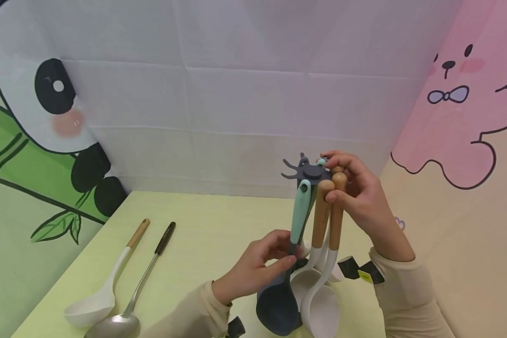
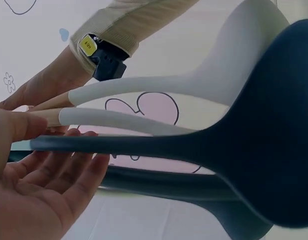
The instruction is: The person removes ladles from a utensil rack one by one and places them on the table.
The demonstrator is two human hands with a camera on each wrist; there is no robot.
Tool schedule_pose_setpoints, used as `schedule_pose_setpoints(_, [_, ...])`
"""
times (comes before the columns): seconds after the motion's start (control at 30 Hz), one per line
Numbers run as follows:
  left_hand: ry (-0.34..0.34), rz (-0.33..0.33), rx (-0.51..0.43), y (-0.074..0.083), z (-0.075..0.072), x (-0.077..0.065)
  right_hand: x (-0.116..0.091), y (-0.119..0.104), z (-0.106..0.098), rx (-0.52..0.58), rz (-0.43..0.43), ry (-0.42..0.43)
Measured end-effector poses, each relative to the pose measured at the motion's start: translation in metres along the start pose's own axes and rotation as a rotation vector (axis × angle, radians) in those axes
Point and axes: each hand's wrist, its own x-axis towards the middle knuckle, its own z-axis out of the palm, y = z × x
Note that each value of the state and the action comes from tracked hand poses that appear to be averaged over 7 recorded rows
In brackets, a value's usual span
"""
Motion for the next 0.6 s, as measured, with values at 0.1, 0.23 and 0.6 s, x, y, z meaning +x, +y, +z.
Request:
schedule_pose_setpoints(0.1, [0.027,-0.037,-0.067,0.001,0.006,0.000,0.000,-0.001,0.001,0.001,-0.001,0.002])
schedule_pose_setpoints(0.23, [0.044,-0.050,-0.136,0.000,0.011,0.001,0.000,-0.002,0.003,0.000,0.012,0.015])
schedule_pose_setpoints(0.6, [0.049,0.028,-0.112,-0.006,0.019,0.002,0.000,-0.001,0.003,0.018,-0.021,0.014])
